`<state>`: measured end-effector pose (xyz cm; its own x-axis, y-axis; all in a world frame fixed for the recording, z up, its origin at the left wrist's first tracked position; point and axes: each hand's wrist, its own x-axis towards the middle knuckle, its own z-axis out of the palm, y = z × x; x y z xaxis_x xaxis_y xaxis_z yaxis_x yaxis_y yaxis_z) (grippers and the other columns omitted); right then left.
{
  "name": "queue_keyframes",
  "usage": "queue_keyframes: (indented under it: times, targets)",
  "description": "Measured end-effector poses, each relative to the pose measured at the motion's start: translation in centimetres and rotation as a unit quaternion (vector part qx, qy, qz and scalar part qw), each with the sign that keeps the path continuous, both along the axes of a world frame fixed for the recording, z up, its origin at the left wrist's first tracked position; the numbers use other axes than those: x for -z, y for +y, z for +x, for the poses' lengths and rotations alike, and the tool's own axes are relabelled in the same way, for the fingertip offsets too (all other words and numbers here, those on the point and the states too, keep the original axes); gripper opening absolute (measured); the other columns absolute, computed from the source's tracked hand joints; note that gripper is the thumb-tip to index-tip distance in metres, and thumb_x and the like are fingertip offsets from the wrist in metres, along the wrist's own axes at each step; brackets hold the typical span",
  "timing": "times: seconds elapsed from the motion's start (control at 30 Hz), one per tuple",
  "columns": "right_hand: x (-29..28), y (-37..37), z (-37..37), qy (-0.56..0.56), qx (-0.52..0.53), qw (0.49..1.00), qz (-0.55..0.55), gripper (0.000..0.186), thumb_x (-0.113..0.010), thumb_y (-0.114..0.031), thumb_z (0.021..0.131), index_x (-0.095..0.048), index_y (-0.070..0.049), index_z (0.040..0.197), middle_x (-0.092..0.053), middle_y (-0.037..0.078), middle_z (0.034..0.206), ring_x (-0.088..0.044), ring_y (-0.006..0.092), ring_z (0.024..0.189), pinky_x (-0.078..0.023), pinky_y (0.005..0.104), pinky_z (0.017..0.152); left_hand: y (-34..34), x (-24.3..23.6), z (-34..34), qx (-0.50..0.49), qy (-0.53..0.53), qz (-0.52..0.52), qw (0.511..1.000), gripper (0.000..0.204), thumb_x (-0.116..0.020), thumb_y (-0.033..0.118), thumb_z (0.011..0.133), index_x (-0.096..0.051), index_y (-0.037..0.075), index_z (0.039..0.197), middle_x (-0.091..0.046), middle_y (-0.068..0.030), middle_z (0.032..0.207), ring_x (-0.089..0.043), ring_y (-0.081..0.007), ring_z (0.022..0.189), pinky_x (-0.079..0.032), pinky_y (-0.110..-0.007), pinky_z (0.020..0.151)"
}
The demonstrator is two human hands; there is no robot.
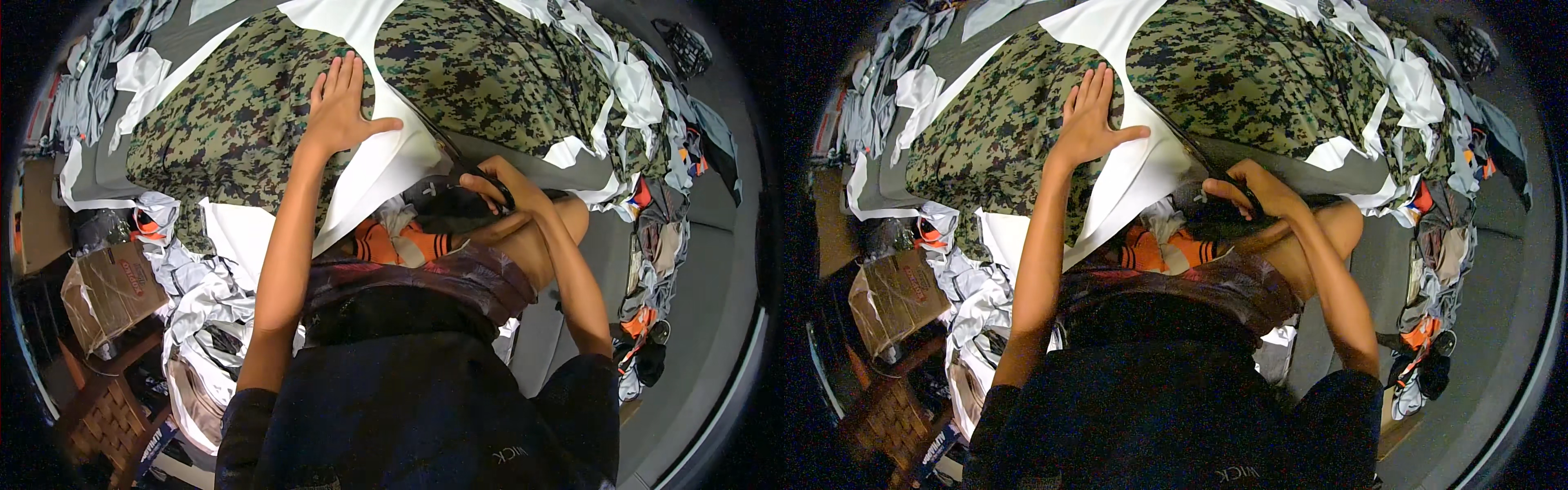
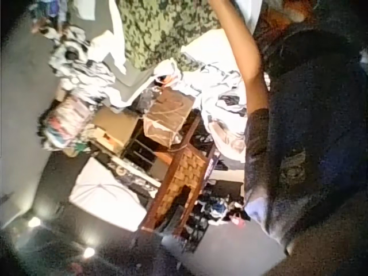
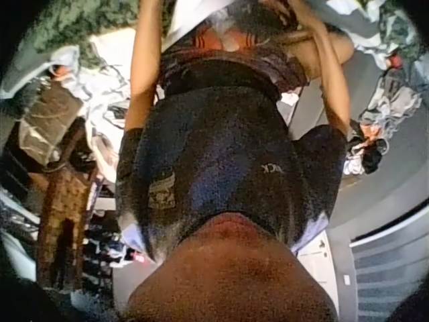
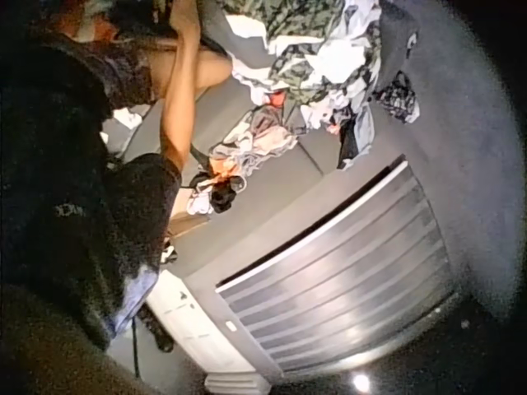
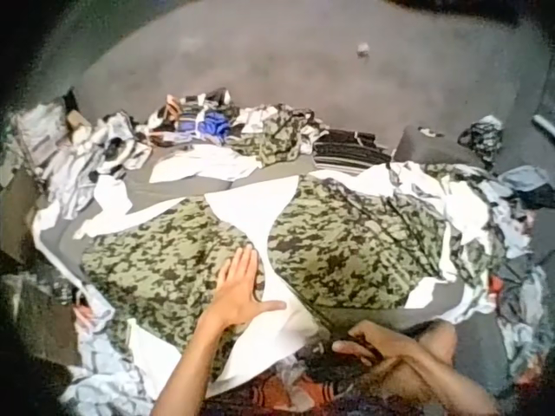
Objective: Cutting shapes out of camouflage patterned fabric using a pair of scissors.
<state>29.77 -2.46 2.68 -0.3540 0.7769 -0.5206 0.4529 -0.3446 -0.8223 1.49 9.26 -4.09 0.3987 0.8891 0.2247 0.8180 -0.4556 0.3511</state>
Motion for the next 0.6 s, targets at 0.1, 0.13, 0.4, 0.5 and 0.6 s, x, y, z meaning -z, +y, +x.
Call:
queue_keyframes:
  times: [0.1, 0.13, 0.4, 0.5, 0.6]
  targets:
    - [-0.47, -0.22, -0.44, -0.033, 0.019, 0.999, 0.009, 0.049, -0.066, -0.039, 0.088, -0.047, -0.01, 0.054, -0.042, -0.002, 0.049, -0.038, 0.0072, 0.041, -0.031, 0.0227, 0.04, -0.07, -0.1, 0.0, -0.004, 0.013, 0.004, 1.0, 0.124, -0.055, 0.082, 0.067, -0.02, -0.006, 0.147, -0.018, -0.0179, 0.156, -0.011, -0.029, 0.146, -0.01, -0.046, 0.115]
    - [-0.5, -0.21, -0.43, -0.033, 0.02, 0.999, 0.009, 0.049, -0.066, -0.039, 0.088, -0.047, -0.01, 0.054, -0.042, -0.002, 0.049, -0.038, 0.0072, 0.041, -0.031, 0.0227, 0.04, -0.07, -0.09, 0.0, -0.003, 0.014, 0.004, 1.0, 0.124, -0.055, 0.082, 0.067, -0.02, -0.006, 0.147, -0.018, -0.0179, 0.156, -0.011, -0.029, 0.146, -0.01, -0.046, 0.115]
    - [-0.18, -0.07, -0.33, -0.043, 0.007, 0.999, -0.005, 0.049, -0.067, -0.04, 0.087, -0.047, -0.011, 0.054, -0.042, -0.003, 0.049, -0.038, 0.0071, 0.041, -0.031, 0.0221, 0.04, 0.0, -0.06, 0.0, 0.0, 0.012, 0.008, 1.0, 0.123, -0.056, 0.081, 0.068, -0.02, -0.006, 0.147, -0.018, -0.0178, 0.156, -0.011, -0.0292, 0.146, -0.011, -0.046, 0.115]
    - [-0.13, -0.1, -0.49, -0.044, 0.016, 0.999, -0.012, 0.049, -0.068, -0.041, 0.087, -0.047, -0.011, 0.054, -0.042, -0.003, 0.049, -0.038, 0.0069, 0.041, -0.031, 0.022, 0.04, 0.09, 0.09, -0.06, 0.002, 0.006, 0.007, 1.0, 0.124, -0.056, 0.082, 0.067, -0.02, -0.006, 0.147, -0.018, -0.0183, 0.156, -0.011, -0.0294, 0.146, -0.01, -0.046, 0.115]
    - [-0.17, -0.09, -0.71, -0.051, 0.023, 0.998, -0.023, 0.049, -0.068, -0.042, 0.086, -0.048, -0.012, 0.054, -0.043, -0.003, 0.049, -0.038, 0.0066, 0.041, -0.031, 0.022, 0.039, 0.16, 0.28, -0.16, 0.004, -0.007, 0.004, 1.0, 0.126, -0.055, 0.083, 0.065, -0.023, -0.008, 0.146, -0.018, -0.0202, 0.156, -0.011, -0.03, 0.146, -0.007, -0.044, 0.115]
